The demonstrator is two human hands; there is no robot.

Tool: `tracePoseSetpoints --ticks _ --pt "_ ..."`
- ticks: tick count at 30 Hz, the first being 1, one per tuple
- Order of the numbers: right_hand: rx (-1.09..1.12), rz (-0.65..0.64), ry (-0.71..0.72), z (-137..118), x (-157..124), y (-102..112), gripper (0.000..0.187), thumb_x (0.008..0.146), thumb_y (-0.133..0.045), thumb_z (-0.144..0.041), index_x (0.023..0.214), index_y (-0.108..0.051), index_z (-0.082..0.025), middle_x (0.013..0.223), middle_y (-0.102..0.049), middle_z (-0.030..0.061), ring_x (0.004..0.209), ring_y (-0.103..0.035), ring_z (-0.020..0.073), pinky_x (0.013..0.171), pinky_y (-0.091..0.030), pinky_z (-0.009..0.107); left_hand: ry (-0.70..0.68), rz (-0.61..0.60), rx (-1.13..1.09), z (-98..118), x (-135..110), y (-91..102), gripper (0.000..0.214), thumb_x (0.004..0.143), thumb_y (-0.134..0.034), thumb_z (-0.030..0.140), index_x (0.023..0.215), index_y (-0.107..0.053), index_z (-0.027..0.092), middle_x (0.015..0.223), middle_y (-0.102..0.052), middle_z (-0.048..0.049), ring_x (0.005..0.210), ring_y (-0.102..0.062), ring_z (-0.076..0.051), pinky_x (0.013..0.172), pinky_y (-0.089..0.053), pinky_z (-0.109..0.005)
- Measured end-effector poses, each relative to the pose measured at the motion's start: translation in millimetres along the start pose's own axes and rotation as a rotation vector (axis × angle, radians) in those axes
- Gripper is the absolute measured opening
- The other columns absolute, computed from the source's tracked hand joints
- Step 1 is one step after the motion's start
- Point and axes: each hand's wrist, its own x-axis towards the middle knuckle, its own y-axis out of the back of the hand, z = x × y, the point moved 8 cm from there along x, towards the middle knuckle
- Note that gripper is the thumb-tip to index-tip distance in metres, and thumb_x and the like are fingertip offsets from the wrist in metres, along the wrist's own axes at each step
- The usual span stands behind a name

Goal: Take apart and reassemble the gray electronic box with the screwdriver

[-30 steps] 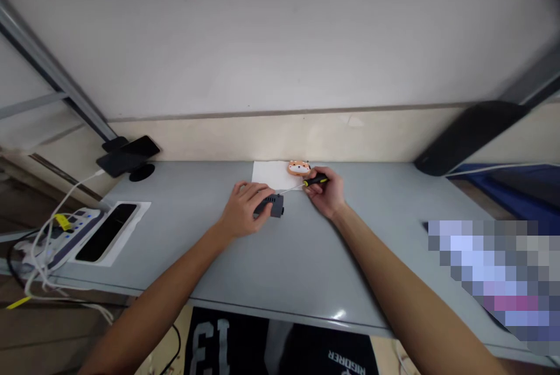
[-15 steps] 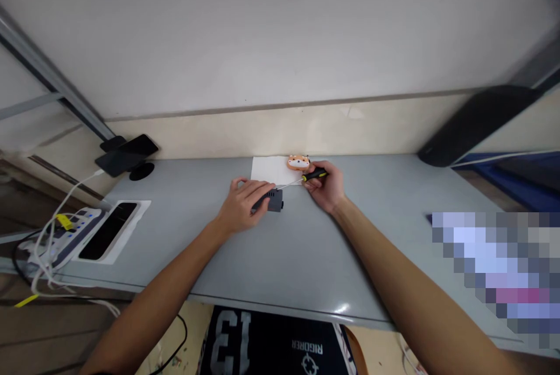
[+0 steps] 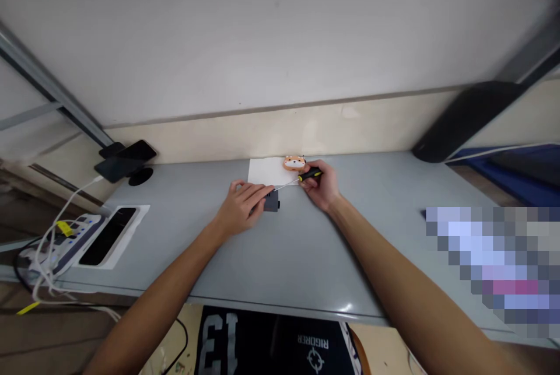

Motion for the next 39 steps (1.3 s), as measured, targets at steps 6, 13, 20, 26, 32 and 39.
tracePoseSetpoints --ticks 6,13,20,26,32,39 --pt "-0.007 -0.003 0.005 -0.5 0.3 -0.4 0.017 0.077 -0.062 -0.026 0.063 -0.056 -0.018 0.045 -0.034 -0.0062 0.04 -0.015 0.0044 0.039 -0.025 0.023 -0.011 0.015 -0.02 -0.1 0.4 0.4 0.04 0.104 -0.045 0.018 0.142 -0.056 0.021 0.125 -0.073 -0.0085 0.106 -0.068 -0.02 0.101 -0.037 -0.042" --pt "-0.021 -0.017 -0.023 3.2 1.3 1.1 0.018 0.079 -0.062 -0.027 0.064 -0.057 -0.019 0.04 -0.027 -0.0074 0.039 -0.015 0.0062 0.039 -0.026 0.024 -0.025 0.014 -0.05 -2.2 0.0 -1.7 0.042 0.103 -0.048 0.018 0.145 -0.054 0.022 0.125 -0.072 -0.0076 0.107 -0.067 -0.021 0.096 -0.043 -0.041" --pt "-0.015 -0.015 -0.005 1.9 0.6 1.3 0.018 0.079 -0.062 -0.027 0.064 -0.056 -0.02 0.04 -0.028 -0.0081 0.037 -0.015 0.0054 0.038 -0.027 0.023 -0.04 0.011 -0.08 -3.2 -0.5 -3.4 0.04 0.102 -0.047 0.017 0.14 -0.058 0.023 0.124 -0.071 -0.0077 0.107 -0.066 -0.021 0.092 -0.048 -0.039" --pt "0.003 -0.02 0.0 2.7 -0.7 3.3 0.018 0.079 -0.062 -0.028 0.064 -0.055 -0.02 0.04 -0.029 -0.0083 0.036 -0.017 0.005 0.039 -0.028 0.023 -0.052 0.012 -0.09 -3.2 -0.7 -2.2 0.04 0.102 -0.049 0.017 0.14 -0.057 0.023 0.126 -0.07 -0.0084 0.11 -0.066 -0.022 0.095 -0.049 -0.04" --pt "0.034 -0.018 0.011 1.0 -0.7 4.3 0.018 0.078 -0.063 -0.027 0.064 -0.056 -0.02 0.039 -0.027 -0.0087 0.036 -0.017 0.0053 0.038 -0.027 0.022 -0.057 -0.005 -0.043 -2.9 -1.3 -5.0 0.04 0.102 -0.048 0.016 0.14 -0.058 0.023 0.123 -0.07 -0.0084 0.106 -0.066 -0.022 0.092 -0.05 -0.04" --pt "0.037 -0.031 0.018 0.2 -2.1 2.8 0.02 0.081 -0.061 -0.029 0.064 -0.059 -0.019 0.037 -0.026 -0.0084 0.037 -0.018 0.0055 0.041 -0.031 0.022 -0.064 -0.016 -0.028 -1.5 -1.7 -5.8 0.042 0.102 -0.047 0.015 0.142 -0.057 0.023 0.122 -0.069 -0.0087 0.106 -0.065 -0.022 0.091 -0.05 -0.039"
